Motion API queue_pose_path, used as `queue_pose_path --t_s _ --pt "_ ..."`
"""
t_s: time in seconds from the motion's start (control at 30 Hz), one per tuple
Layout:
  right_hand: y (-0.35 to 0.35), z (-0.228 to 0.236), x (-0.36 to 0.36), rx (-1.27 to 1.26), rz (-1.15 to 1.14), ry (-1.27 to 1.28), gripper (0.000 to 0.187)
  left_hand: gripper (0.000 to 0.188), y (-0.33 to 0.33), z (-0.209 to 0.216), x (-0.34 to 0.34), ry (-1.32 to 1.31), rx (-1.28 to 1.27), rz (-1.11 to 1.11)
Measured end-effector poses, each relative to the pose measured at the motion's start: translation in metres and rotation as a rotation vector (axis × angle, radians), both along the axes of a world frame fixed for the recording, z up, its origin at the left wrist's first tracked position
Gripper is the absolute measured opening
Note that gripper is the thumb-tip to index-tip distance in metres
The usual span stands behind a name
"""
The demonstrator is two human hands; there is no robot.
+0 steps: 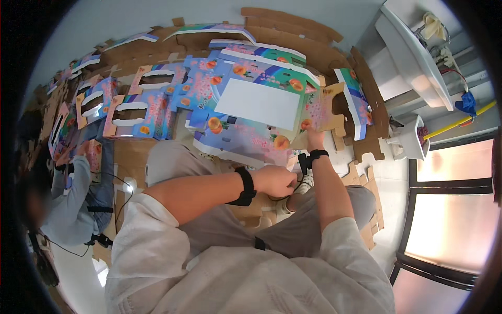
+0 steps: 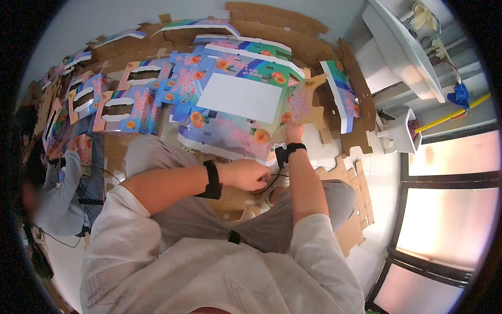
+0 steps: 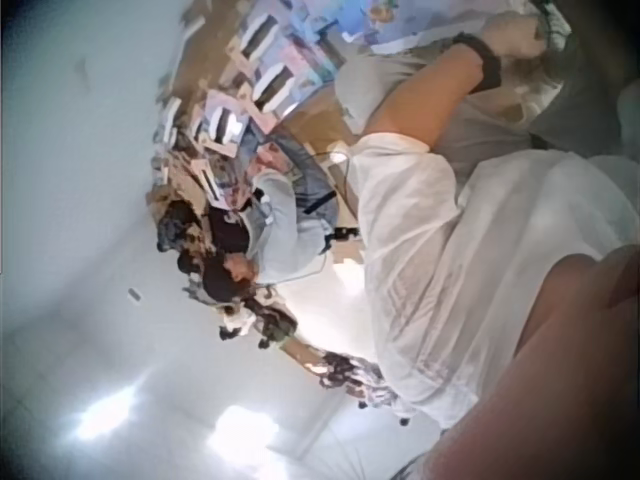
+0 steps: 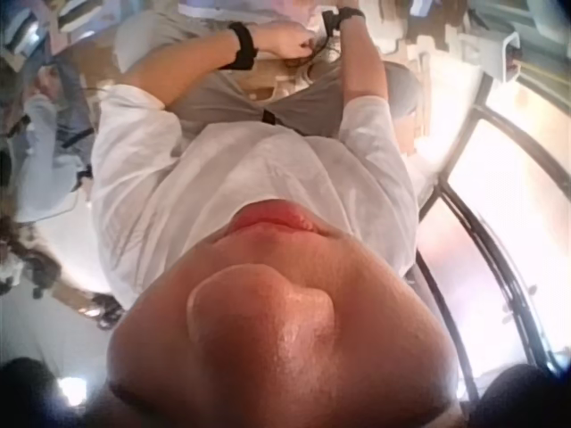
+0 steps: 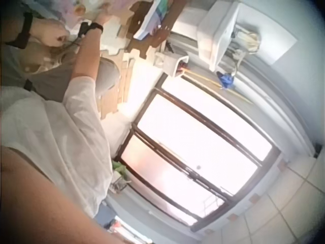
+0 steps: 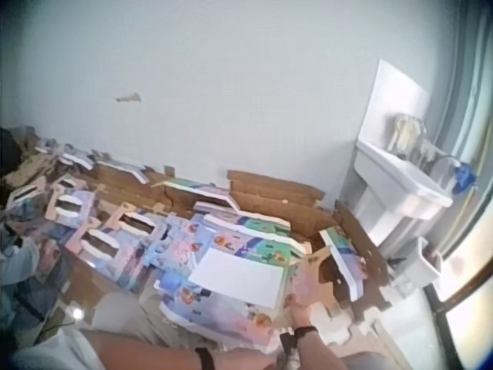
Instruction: The person is folding and assembling flat cardboard shipping or product boxes while sitting on the floor.
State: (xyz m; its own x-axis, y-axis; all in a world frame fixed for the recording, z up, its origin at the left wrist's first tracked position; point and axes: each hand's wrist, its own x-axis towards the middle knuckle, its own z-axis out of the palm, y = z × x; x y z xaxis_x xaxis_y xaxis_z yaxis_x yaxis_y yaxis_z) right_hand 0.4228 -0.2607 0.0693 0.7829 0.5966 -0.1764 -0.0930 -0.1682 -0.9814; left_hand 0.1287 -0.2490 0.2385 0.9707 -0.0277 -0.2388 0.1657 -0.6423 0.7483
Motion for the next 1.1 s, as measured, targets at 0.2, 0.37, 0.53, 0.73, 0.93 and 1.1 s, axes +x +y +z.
queue_pose_path --t_s 0.2,0.37,0.53,0.73,0.93,1.1 --pt "0.007 0.007 -0.008 -0.084 -0.175 -0.035 0.038 0.032 0.002 0.004 0.001 0.056 0.013 -0.033" --pt "0.024 0.035 -0.002 -0.351 -0.127 -0.498 0.044 0.033 0.002 0.006 0.003 0.009 0.009 -0.065" --pt "0.046 -0.013 0.033 -0.204 -0.166 -0.365 0.049 0.033 -0.002 0.009 0.008 -0.014 0.026 -0.059" --pt "0.061 -0.061 0.059 -0.184 -0.198 -0.297 0.055 0.033 -0.003 0.014 0.006 0.052 0.053 -0.086" --pt "0.072 -0.063 0.067 -0.231 -0.231 -0.642 0.057 0.029 -0.002 0.019 0.008 -0.005 0.017 -0.079" --pt "0.103 -0.124 0.129 -0.605 -0.219 -0.072 0.062 0.029 -0.004 0.023 0.009 -0.02 0.032 -0.105"
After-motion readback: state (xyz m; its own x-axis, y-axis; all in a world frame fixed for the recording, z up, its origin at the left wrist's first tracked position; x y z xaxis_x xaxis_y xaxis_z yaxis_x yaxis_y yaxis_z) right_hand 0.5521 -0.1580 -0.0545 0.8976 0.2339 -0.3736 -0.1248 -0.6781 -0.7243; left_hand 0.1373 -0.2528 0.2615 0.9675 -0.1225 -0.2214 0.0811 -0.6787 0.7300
